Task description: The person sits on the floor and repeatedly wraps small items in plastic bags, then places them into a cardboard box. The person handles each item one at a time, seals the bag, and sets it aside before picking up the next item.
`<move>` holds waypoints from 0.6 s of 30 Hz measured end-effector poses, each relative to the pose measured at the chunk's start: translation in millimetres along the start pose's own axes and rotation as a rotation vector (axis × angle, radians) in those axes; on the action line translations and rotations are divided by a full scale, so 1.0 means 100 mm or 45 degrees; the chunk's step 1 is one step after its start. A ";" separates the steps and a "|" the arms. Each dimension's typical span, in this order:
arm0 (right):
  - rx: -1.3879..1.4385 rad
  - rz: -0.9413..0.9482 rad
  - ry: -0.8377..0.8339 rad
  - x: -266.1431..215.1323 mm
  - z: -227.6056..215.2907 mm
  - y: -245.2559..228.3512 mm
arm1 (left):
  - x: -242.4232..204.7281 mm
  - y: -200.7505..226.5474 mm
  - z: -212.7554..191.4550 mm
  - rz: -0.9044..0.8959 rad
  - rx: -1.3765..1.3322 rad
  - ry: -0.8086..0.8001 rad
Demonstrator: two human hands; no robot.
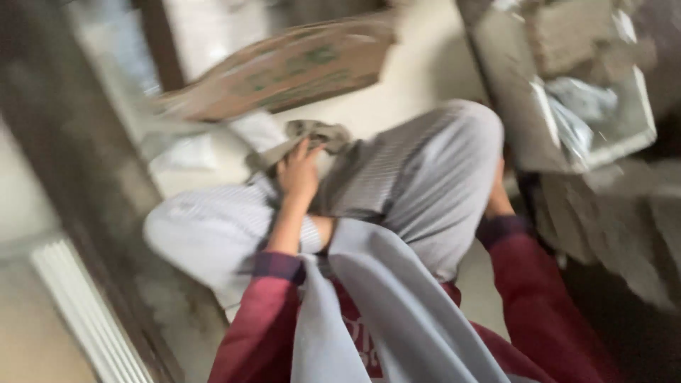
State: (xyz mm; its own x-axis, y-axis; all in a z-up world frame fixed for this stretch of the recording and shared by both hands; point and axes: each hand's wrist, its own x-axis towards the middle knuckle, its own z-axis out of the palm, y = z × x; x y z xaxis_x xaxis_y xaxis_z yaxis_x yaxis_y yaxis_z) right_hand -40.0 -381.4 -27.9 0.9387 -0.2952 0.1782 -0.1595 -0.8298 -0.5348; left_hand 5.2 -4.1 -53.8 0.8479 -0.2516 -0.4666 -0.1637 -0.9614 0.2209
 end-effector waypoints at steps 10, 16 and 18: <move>1.022 0.794 -0.076 -0.17 -0.55 0.35 | -0.12 -0.11 0.02 0.055 -0.184 0.256; 0.630 0.210 -0.177 0.40 -0.36 -0.52 | -0.31 -0.01 -0.16 -0.169 -0.185 0.653; 0.096 -0.335 -0.218 0.37 -0.03 -1.07 | -0.33 -0.01 -0.19 -0.329 -0.240 0.655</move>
State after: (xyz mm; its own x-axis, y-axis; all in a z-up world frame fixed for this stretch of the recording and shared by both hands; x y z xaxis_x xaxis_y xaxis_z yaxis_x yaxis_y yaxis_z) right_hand 10.5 -305.3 38.3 0.9835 0.0144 0.1804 0.1129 -0.8279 -0.5494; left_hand -12.5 6.8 -22.1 0.9910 0.1185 -0.0617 0.1322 -0.9363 0.3255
